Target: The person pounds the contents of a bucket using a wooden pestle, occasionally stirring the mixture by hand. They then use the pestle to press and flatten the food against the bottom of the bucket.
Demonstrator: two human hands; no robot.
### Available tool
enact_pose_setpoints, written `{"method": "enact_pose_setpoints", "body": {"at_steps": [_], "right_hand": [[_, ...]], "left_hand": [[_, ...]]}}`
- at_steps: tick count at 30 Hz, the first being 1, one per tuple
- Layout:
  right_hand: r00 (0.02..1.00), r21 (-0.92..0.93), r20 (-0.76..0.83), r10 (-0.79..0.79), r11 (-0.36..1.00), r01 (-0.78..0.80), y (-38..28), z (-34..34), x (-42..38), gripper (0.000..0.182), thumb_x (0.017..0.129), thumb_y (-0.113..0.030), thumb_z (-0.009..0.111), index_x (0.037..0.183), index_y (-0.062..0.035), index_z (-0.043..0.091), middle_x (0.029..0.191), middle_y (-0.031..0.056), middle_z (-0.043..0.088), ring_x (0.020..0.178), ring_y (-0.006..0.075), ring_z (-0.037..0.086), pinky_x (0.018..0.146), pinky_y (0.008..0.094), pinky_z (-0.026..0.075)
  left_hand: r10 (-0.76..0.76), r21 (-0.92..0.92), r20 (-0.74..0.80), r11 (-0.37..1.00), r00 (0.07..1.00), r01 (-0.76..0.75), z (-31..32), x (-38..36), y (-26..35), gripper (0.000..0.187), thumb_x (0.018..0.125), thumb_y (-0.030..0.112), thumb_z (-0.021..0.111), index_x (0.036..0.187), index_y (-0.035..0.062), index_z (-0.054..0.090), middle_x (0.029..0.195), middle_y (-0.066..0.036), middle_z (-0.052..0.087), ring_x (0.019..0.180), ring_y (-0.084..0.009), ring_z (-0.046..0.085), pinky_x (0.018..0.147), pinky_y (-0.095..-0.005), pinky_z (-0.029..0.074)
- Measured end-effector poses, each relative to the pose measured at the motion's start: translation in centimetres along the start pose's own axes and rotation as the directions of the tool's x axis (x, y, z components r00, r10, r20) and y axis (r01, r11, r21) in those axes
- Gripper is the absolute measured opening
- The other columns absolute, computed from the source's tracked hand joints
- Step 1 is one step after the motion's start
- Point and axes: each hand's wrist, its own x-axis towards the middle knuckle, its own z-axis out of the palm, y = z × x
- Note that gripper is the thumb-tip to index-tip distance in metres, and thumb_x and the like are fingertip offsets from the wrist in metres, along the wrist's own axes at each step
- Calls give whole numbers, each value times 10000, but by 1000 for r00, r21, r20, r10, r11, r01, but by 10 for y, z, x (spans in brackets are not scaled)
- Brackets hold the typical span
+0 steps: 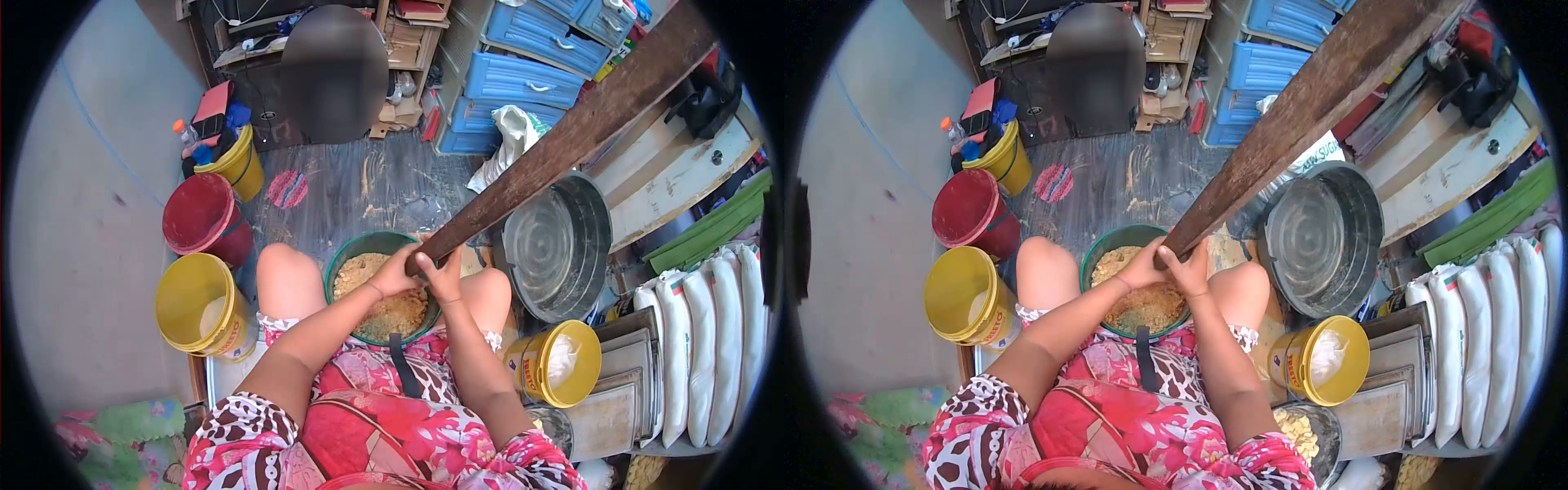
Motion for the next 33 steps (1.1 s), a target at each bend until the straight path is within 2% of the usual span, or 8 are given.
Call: {"method": "enact_pose_setpoints", "body": {"at_steps": [10,12,14,21,23,24,26,33], "right_hand": [[480,-420,-143,-866,492,763,-282,3,126,568,776,-139,656,1254,5,384,1110,129,462,905,212,569,771,323,485],[-2,-677,543,-840,-439,590,-366,-39,177,263,728,-29,634,989,-64,646,1047,113,602,970,270,576,819,349,468],[509,-179,79,-857,490,853,-386,43,153,432,866,-372,548,1078,4,556,865,73,612,678,119,603,608,210,499],[559,-440,-105,-822,543,716,-256,-2,139,570,732,-36,623,1268,-81,432,998,82,571,875,195,567,803,326,454],[902,-99,-205,-380,925,367,-79,0,79,772,649,-209,773,1250,4,337,1141,124,451,1025,207,467,896,358,387],[938,-383,-235,-254,911,151,1,9,39,829,656,-185,774,1295,-2,278,1186,121,411,1068,212,435,927,353,358],[940,-134,-275,-200,977,168,21,26,17,819,683,-149,763,1292,0,237,1176,131,402,1085,235,420,939,359,345],[953,-318,-38,-302,907,275,10,10,4,628,720,-95,721,1158,-44,275,898,73,505,810,163,545,757,317,459]], "left_hand": [[492,46,139,864,859,-502,-18,90,246,648,572,166,727,1139,-33,483,1038,-165,586,938,-227,580,840,-341,446],[498,113,116,853,859,-510,-28,105,317,602,570,190,714,1084,-49,510,956,-184,607,841,-231,600,761,-340,470],[348,139,172,918,922,-372,-39,115,372,576,563,199,715,1051,-45,532,888,-177,613,805,-231,600,741,-338,476],[502,40,-19,865,865,-501,-11,90,231,523,585,115,696,1063,-9,525,989,-189,588,927,-312,589,798,-357,458],[163,1,-32,987,986,-163,9,47,73,618,640,60,686,1213,30,458,1150,-134,544,1088,-226,526,915,-341,419],[-211,-621,141,742,967,252,12,20,10,567,657,25,682,1185,30,474,1167,-114,541,1098,-221,513,912,-349,422],[-109,-200,48,973,993,116,12,3,-65,578,632,1,695,1169,48,484,1163,-95,541,1085,-212,514,903,-343,430],[-164,-255,108,949,981,187,6,-4,-36,610,592,-2,713,1156,59,489,1054,-88,570,1008,-211,544,879,-326,440]]}}
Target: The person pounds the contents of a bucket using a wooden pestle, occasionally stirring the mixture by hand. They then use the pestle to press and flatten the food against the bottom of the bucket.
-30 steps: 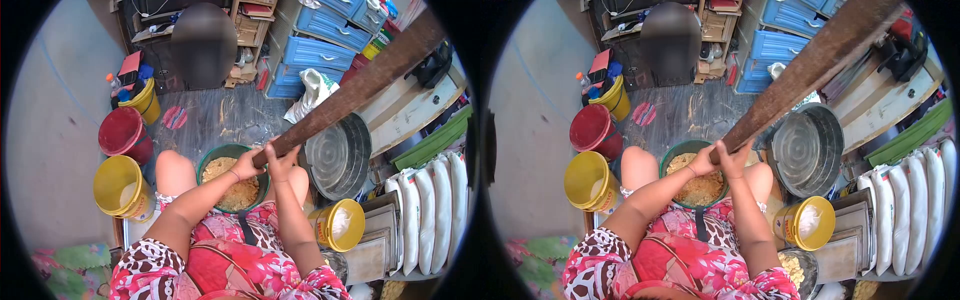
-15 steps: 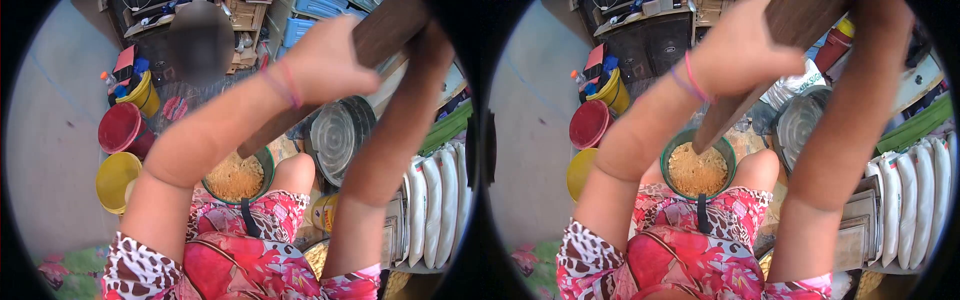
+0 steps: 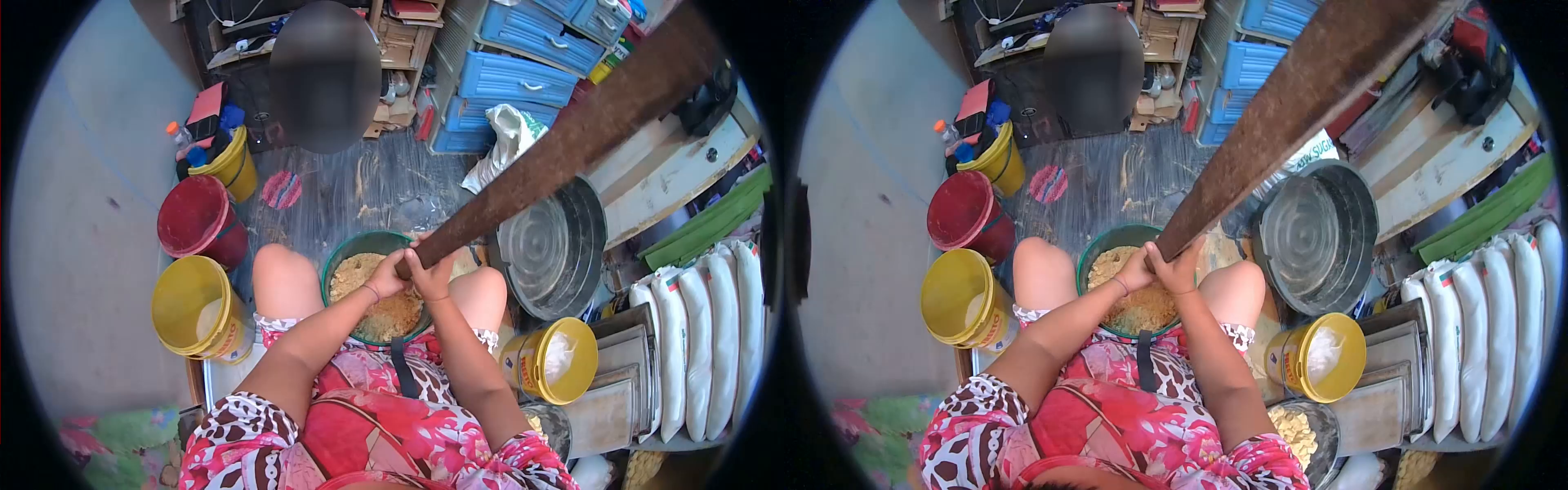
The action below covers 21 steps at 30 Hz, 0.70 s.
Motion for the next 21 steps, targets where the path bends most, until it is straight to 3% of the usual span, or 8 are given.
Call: {"method": "enact_pose_setpoints", "body": {"at_steps": [2,6,8,10,13,17,19,21], "right_hand": [[987,-118,52,-150,981,155,-10,-7,15,696,707,-95,720,1224,-38,257,892,76,509,795,162,549,730,311,461],[927,-92,-199,-316,948,304,-154,-24,117,842,703,-171,731,1342,-26,202,939,93,525,806,181,560,725,315,475],[858,-267,-243,-453,881,390,-231,-46,172,749,716,-181,732,1298,-6,294,897,99,560,768,183,576,723,309,482],[894,211,-2,-449,873,439,-299,-66,220,360,809,-244,619,1042,3,499,729,106,580,602,200,596,597,289,497],[763,190,-97,-640,740,645,-333,-62,239,413,822,-396,592,942,-1,578,726,80,606,607,125,603,549,220,497],[908,152,-140,-395,897,414,-312,-62,233,291,828,-283,577,881,1,543,661,98,565,567,183,576,545,268,474],[975,279,-111,-194,935,218,-224,-52,175,438,750,-234,645,1066,4,455,829,114,544,752,213,554,703,294,445],[999,225,-37,-20,974,28,-59,-29,81,558,695,-159,682,1161,-6,415,1001,105,518,937,221,531,852,318,423]], "left_hand": [[103,48,16,993,995,-104,-1,5,6,583,594,34,720,1134,44,500,1042,-100,575,997,-207,544,860,-333,446],[194,315,181,918,964,-243,12,22,188,567,604,187,761,1106,47,538,1002,-139,616,919,-248,600,814,-353,461],[555,252,252,754,793,-607,25,32,276,763,610,272,804,1232,6,451,1134,-122,568,1040,-197,539,929,-328,404],[703,334,206,603,681,-724,41,35,351,871,550,360,836,1224,-26,443,1151,-165,564,1011,-217,564,899,-330,420],[750,301,86,608,656,-734,56,44,416,624,508,240,738,1013,-77,555,887,-254,620,847,-305,631,748,-347,494],[608,391,91,707,789,-589,53,38,371,661,552,264,753,1094,-29,515,944,-187,608,863,-296,596,801,-351,458],[630,325,88,714,772,-620,45,33,273,677,575,175,718,1180,-1,471,1066,-223,575,997,-356,572,831,-383,457],[335,339,-5,887,942,-314,25,24,109,679,624,91,711,1245,49,438,1152,-157,557,1078,-275,549,887,-360,438]]}}
